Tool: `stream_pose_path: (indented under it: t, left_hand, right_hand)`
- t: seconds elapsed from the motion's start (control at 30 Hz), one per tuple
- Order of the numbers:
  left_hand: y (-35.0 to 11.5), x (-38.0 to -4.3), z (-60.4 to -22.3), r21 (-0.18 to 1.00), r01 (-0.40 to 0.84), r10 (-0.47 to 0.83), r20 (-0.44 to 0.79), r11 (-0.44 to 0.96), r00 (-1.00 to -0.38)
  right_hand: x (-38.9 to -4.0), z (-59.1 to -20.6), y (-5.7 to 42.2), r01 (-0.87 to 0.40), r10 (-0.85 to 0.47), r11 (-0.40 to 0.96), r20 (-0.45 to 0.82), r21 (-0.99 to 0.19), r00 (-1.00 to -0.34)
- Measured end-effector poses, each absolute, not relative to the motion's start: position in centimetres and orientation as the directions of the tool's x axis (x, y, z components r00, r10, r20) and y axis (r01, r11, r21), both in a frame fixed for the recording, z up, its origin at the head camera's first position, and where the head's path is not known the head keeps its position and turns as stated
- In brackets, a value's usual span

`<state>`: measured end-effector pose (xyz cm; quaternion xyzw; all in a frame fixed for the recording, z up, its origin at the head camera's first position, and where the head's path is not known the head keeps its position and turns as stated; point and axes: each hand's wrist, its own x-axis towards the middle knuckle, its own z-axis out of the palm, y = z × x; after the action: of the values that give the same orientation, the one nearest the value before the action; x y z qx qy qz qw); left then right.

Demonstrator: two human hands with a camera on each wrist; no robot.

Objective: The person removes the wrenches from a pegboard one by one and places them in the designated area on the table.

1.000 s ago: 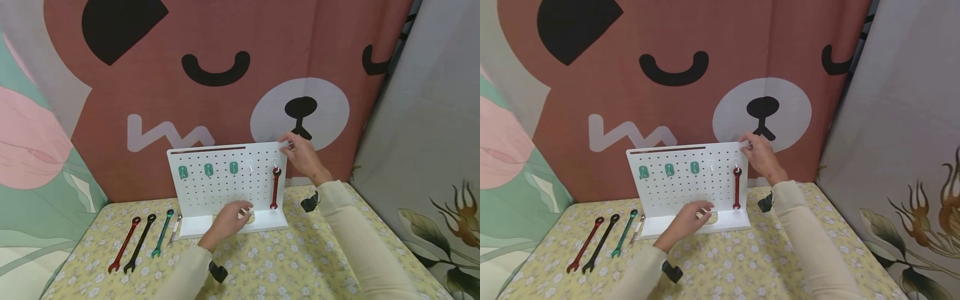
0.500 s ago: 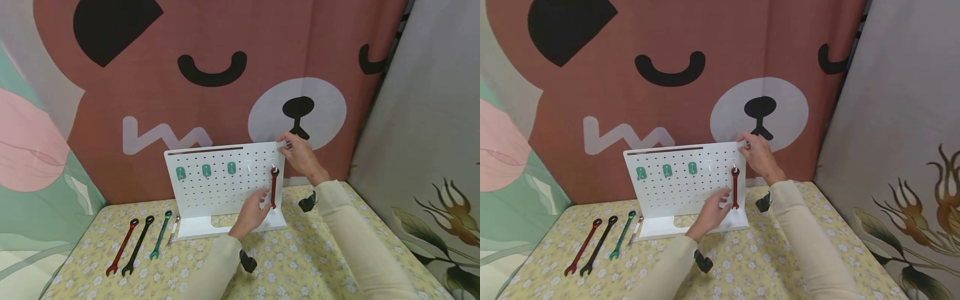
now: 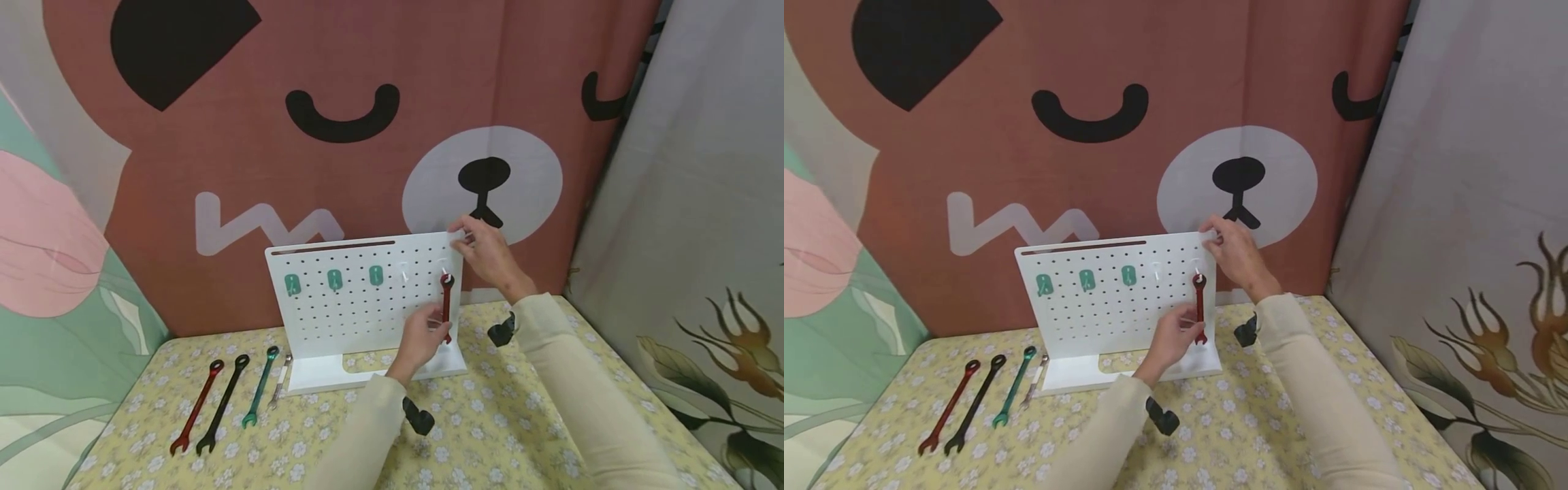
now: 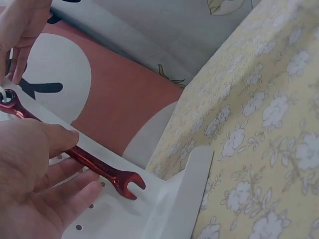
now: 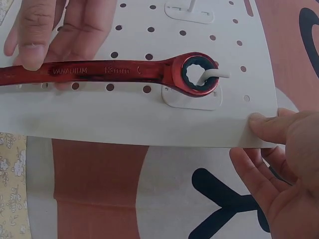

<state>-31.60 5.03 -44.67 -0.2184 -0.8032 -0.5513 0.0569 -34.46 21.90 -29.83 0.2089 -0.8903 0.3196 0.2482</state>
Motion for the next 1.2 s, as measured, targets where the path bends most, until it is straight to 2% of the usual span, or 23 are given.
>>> stream_pose_path:
  t: [0.3,0.93,1.2]
  left_hand:
    - [5.1,-31.2,-44.9,0.871,0.381,0.258,0.309,0.310,-0.916]
    - [4.8,-29.8,-44.1,0.861,0.414,0.275,0.339,0.296,-0.900]
    - [4.7,-29.5,-43.2,0.896,0.379,0.290,0.308,0.231,-0.906]
  right_hand:
    - [-34.5,-29.9,21.8,-0.545,-0.227,0.699,0.579,-0.463,-0.783]
    - [-34.5,-29.9,22.0,-0.521,-0.223,0.711,0.552,-0.472,-0.804]
    - [-34.6,-29.8,22.1,-0.528,-0.227,0.713,0.561,-0.462,-0.796]
